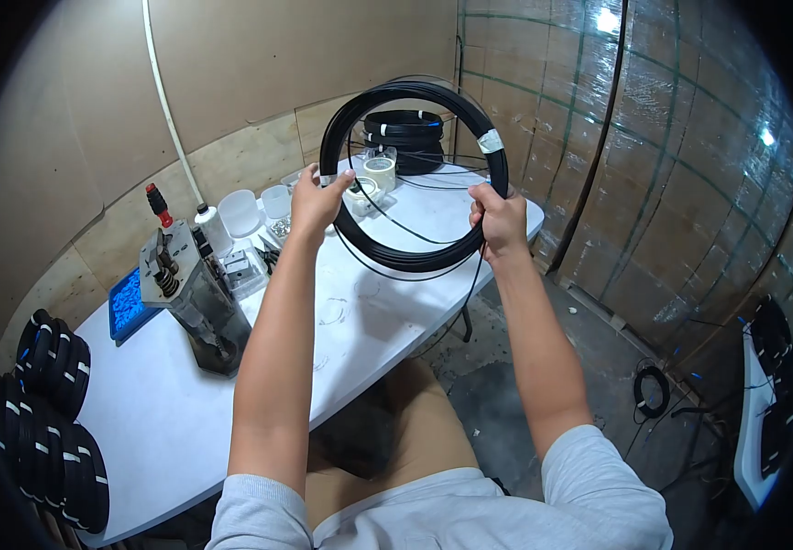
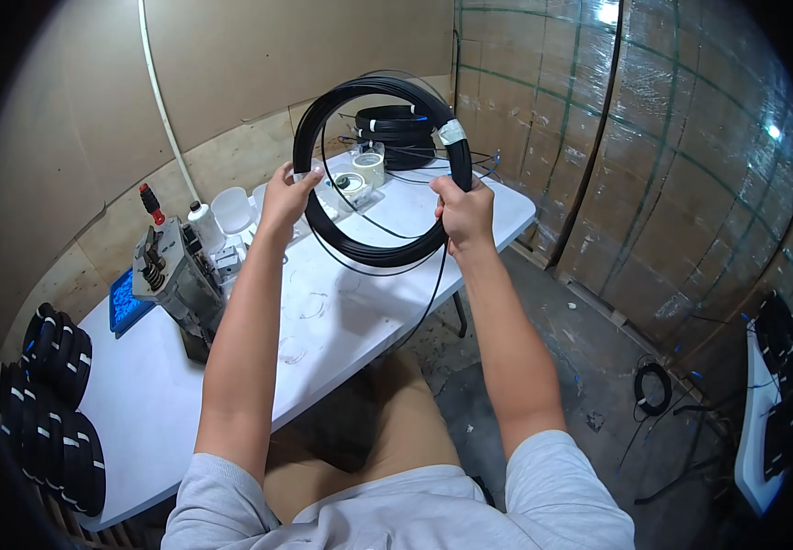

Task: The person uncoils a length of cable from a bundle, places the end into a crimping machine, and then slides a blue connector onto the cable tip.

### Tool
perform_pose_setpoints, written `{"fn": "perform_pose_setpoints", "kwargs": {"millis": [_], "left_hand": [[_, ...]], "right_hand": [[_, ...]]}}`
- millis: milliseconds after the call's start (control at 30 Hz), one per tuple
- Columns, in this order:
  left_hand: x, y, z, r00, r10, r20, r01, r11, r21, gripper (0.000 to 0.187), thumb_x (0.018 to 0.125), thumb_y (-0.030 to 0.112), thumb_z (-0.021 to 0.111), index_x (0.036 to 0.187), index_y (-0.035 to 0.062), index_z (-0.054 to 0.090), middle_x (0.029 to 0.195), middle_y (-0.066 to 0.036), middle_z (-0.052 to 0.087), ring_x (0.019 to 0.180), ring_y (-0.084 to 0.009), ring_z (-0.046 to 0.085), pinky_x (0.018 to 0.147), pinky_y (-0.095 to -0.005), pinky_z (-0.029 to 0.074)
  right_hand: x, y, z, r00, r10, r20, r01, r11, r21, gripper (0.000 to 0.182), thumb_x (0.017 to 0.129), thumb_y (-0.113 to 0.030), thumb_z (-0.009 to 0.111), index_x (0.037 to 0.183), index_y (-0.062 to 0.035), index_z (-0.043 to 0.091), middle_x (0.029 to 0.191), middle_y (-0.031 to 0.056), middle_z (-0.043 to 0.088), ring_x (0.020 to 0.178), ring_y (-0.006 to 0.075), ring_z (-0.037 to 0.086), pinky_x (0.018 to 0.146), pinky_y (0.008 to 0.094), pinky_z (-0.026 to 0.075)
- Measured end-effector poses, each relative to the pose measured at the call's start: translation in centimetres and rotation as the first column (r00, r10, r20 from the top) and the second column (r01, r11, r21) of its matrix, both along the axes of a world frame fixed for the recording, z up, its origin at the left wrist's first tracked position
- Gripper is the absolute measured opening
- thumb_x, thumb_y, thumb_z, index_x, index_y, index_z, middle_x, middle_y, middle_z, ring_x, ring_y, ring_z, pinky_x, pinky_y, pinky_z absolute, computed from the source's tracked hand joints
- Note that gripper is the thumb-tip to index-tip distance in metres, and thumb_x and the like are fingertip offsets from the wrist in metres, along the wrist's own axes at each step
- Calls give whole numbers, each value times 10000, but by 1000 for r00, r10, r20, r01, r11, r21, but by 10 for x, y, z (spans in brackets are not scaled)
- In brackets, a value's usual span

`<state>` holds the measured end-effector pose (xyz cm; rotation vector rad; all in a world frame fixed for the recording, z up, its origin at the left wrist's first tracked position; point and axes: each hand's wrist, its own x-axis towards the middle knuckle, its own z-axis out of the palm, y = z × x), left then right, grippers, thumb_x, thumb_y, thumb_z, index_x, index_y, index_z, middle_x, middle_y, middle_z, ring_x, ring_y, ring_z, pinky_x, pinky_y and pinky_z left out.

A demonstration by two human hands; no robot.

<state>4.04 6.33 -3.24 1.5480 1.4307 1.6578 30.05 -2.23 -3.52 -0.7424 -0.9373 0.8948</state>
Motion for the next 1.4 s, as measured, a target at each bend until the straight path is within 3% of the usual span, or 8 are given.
{"fn": "perform_pose_setpoints", "kwargs": {"millis": [100, 267, 367, 467, 733, 1000, 1200, 1400], "left_hand": [[24, -15, 1, 977, 212, 13, -209, 952, 223, 580, 823, 379, 766, 1221, -17, 622, 1247, -230, 631, 1121, -321, 619, 974, -397, 477], [81, -68, 22, 856, -496, 146, 477, 867, 147, 550, 875, 410, 755, 1179, -38, 659, 1091, -133, 703, 983, -167, 646, 873, -298, 499], [107, -100, 40, 783, -605, 142, 601, 795, 75, 422, 923, 352, 722, 1119, -17, 658, 1004, -54, 684, 929, -107, 608, 835, -262, 477], [125, -91, 34, 852, -513, 100, 508, 858, 70, 470, 886, 374, 751, 1037, -53, 624, 871, -116, 700, 821, -152, 654, 773, -316, 522], [134, -82, 21, 906, -395, 149, 390, 919, 66, 329, 934, 309, 685, 965, -3, 585, 781, -77, 667, 704, -158, 633, 665, -326, 516], [116, -90, 43, 846, -351, 402, 416, 906, -85, 256, 873, 191, 729, 778, 30, 555, 720, -67, 643, 632, -158, 628, 618, -324, 538], [81, -63, 29, 692, -506, 515, 567, 822, 46, 193, 818, 81, 690, 748, 57, 512, 627, -39, 553, 508, -160, 571, 475, -325, 483], [23, -61, 28, 486, -653, 582, 748, 654, 110, 247, 850, 144, 659, 689, 130, 473, 587, 19, 448, 505, -118, 472, 505, -305, 443]], "right_hand": [[-16, -9, 1, 963, -257, 85, 257, 966, 5, 135, 748, -96, 714, 710, -48, 593, 571, -7, 539, 443, 79, 504, 408, 256, 368], [-43, -16, -6, 702, -603, 378, 555, 797, 239, 227, 728, -161, 757, 741, 8, 605, 633, 99, 634, 561, 191, 602, 564, 333, 483], [-57, -20, -10, 672, -635, 381, 556, 772, 307, 288, 735, -225, 796, 789, -15, 606, 690, 139, 677, 649, 282, 696, 601, 359, 529], [-64, -16, -28, 609, -708, 358, 551, 702, 451, 296, 761, -214, 806, 842, -6, 612, 716, 113, 680, 678, 192, 673, 636, 328, 514], [-72, -8, -39, 576, -721, 385, 558, 691, 459, 460, 705, -264, 837, 1034, -14, 635, 818, 163, 709, 751, 360, 709, 657, 400, 549], [-83, -11, -46, 467, -732, 496, 564, 679, 470, 331, 739, -228, 793, 849, -55, 533, 737, 149, 664, 687, 387, 663, 628, 465, 526], [-85, -42, -44, 492, -510, 705, 173, 851, 495, 618, 727, -271, 807, 1186, 21, 514, 1053, 242, 627, 981, 425, 626, 838, 485, 507], [-38, -28, -49, 736, -367, 569, 168, 913, 371, 188, 864, -212, 728, 936, -39, 714, 954, 81, 709, 844, 159, 645, 760, 276, 496]]}}
